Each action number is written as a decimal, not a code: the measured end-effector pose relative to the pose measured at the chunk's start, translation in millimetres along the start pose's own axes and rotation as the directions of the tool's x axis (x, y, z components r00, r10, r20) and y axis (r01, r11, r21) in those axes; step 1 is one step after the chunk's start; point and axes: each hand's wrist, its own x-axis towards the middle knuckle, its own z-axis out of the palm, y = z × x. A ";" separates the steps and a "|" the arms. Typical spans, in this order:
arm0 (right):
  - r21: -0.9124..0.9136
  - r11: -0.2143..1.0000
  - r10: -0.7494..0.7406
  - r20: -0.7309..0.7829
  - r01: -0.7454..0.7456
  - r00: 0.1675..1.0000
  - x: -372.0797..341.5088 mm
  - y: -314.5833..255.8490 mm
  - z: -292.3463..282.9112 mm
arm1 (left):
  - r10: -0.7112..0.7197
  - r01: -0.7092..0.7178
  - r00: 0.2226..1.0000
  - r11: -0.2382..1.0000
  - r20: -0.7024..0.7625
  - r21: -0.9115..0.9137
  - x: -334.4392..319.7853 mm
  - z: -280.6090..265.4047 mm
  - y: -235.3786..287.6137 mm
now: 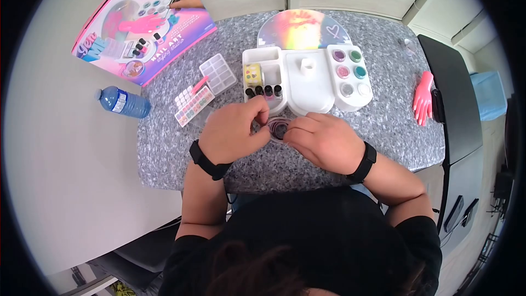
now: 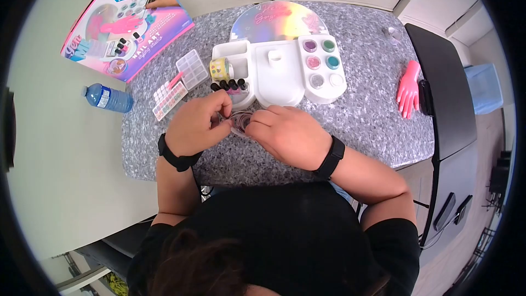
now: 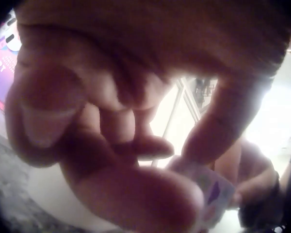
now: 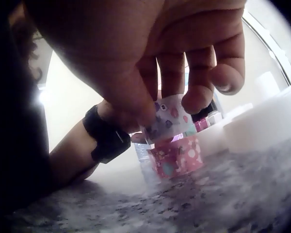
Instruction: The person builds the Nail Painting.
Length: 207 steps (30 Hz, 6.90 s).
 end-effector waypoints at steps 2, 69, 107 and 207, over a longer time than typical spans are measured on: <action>-0.004 1.000 0.006 0.010 -0.006 1.000 0.1 1.1 0.5 | 0.044 -0.043 0.998 0.999 -0.047 0.030 -0.3 7.3 -3.6; -0.051 0.998 -0.029 0.028 0.031 0.999 -16.9 4.7 -38.4 | 0.244 -0.242 0.963 0.970 -0.117 0.031 10.6 28.7 14.7; -0.055 0.945 0.327 0.141 -0.322 0.934 -15.0 1.0 -10.8 | 0.047 -0.054 0.998 0.974 0.039 0.218 13.1 38.7 -3.3; 0.047 0.951 0.299 0.119 -0.306 0.947 91.9 49.9 -25.8 | -0.352 0.178 0.734 0.925 -0.580 -0.335 26.3 1.4 -47.8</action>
